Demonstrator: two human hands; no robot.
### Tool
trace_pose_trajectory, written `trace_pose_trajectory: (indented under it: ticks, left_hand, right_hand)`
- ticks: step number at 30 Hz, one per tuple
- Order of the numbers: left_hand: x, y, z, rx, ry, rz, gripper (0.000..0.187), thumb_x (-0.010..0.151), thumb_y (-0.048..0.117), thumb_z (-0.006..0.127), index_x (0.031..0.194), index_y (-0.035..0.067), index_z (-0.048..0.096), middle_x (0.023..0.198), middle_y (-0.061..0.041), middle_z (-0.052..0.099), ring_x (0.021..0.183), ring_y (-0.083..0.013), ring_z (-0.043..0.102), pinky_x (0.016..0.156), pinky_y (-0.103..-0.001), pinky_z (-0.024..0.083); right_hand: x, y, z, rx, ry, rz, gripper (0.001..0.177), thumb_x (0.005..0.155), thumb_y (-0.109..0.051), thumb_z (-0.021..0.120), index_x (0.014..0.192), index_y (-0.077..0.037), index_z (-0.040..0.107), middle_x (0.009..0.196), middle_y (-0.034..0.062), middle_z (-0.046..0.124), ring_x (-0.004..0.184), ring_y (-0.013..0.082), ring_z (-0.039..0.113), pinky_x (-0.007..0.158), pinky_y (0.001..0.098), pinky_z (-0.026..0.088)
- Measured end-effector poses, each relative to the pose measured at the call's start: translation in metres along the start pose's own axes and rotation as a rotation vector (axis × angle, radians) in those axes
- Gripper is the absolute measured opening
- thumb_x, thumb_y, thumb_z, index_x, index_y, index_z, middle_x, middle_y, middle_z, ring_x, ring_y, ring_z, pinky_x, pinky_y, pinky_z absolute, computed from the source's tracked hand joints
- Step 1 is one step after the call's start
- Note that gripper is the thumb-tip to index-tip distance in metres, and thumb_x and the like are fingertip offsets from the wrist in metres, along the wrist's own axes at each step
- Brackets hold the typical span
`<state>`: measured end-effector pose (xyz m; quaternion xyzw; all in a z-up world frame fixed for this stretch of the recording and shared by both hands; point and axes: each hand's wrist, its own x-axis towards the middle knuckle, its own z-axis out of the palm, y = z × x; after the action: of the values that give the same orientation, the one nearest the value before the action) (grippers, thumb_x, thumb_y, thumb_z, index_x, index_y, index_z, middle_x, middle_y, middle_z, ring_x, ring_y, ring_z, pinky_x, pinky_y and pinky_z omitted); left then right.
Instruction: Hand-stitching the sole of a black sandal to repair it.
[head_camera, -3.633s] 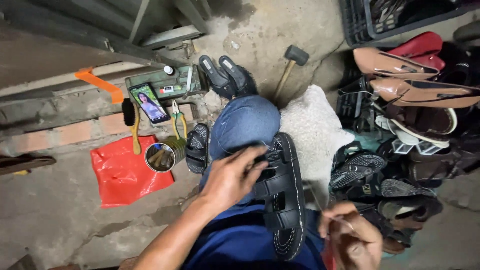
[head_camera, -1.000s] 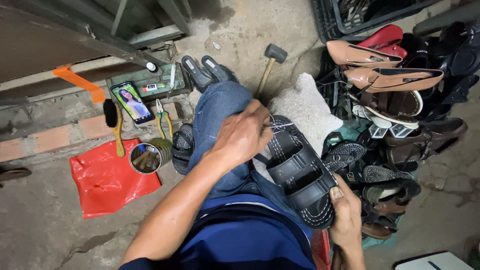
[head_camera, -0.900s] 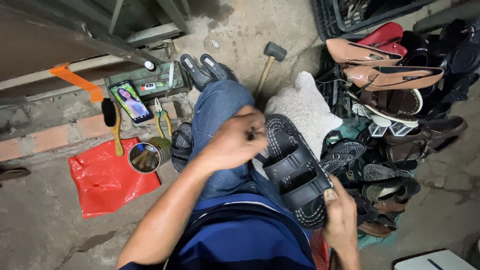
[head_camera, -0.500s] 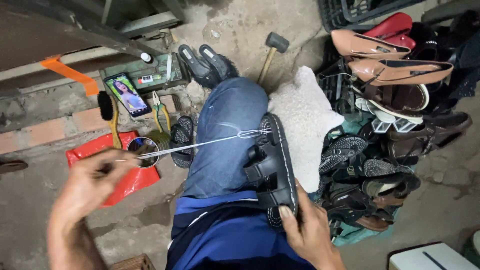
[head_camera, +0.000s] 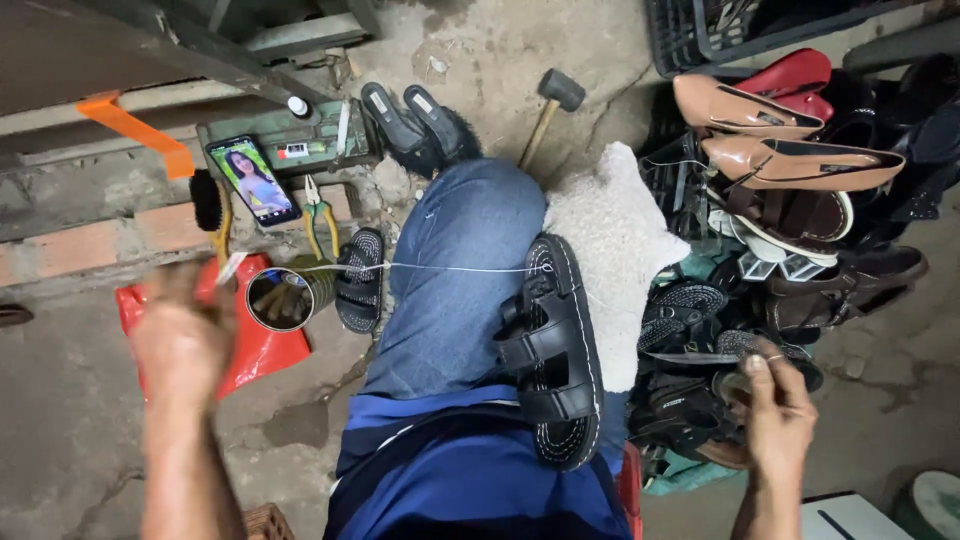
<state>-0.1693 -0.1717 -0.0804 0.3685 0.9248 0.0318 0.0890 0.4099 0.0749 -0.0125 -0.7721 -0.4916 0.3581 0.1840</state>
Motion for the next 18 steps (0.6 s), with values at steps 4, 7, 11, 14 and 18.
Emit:
trace_pose_trajectory:
  ticks: [4, 7, 11, 14, 18]
  left_hand:
    - [-0.013, 0.127, -0.033, -0.496, -0.050, 0.218, 0.026, 0.103, 0.022, 0.067, 0.125, 0.008, 0.071, 0.111, -0.014, 0.066, 0.098, -0.0312, 0.066, 0.081, -0.044, 0.052]
    - [-0.021, 0.199, -0.037, -0.606, -0.012, 0.508, 0.025, 0.099, 0.020, 0.069, 0.123, 0.022, 0.071, 0.122, -0.005, 0.069, 0.108, -0.0233, 0.069, 0.081, -0.037, 0.059]
    - [-0.018, 0.254, -0.022, -0.612, -0.188, 0.695, 0.039, 0.092, 0.016, 0.073, 0.130, 0.010, 0.065, 0.132, -0.008, 0.053, 0.089, -0.0299, 0.073, 0.072, -0.049, 0.064]
    - [-0.020, 0.261, -0.009, -0.604, -0.170, 0.678, 0.023, 0.088, 0.017, 0.070, 0.112, 0.018, 0.070, 0.128, -0.003, 0.054, 0.089, -0.0344, 0.072, 0.071, -0.051, 0.061]
    - [-0.020, 0.257, -0.025, -0.697, -0.222, 0.692, 0.010, 0.092, 0.019, 0.061, 0.099, 0.022, 0.069, 0.091, 0.000, 0.062, 0.083, -0.0340, 0.072, 0.068, -0.046, 0.059]
  right_hand:
    - [-0.012, 0.020, 0.025, -0.791, 0.220, -0.523, 0.036, 0.104, -0.046, 0.074, 0.084, -0.015, 0.075, 0.133, 0.0090, 0.066, 0.119, 0.0315, 0.050, 0.072, 0.0444, 0.050]
    - [-0.045, -0.049, 0.067, -0.484, 0.181, -0.996, 0.041, 0.101, -0.021, 0.076, 0.131, 0.006, 0.065, 0.139, 0.0274, 0.056, 0.120, 0.0363, 0.054, 0.100, 0.0453, 0.046]
    - [-0.065, -0.086, 0.105, -0.458, -0.021, -0.987, 0.042, 0.106, -0.028, 0.054, 0.142, -0.007, 0.054, 0.149, 0.0263, 0.046, 0.139, 0.0416, 0.037, 0.115, 0.0583, 0.033]
    - [-0.085, -0.119, 0.117, -0.473, -0.178, -0.878, 0.050, 0.105, -0.023, 0.051, 0.154, -0.016, 0.046, 0.163, 0.0210, 0.030, 0.153, 0.0410, 0.014, 0.123, 0.0567, 0.021]
    - [-0.084, -0.119, 0.129, -0.464, -0.116, -0.983, 0.031, 0.099, -0.020, 0.062, 0.128, -0.010, 0.063, 0.158, 0.0171, 0.037, 0.154, 0.0398, 0.015, 0.127, 0.0517, 0.020]
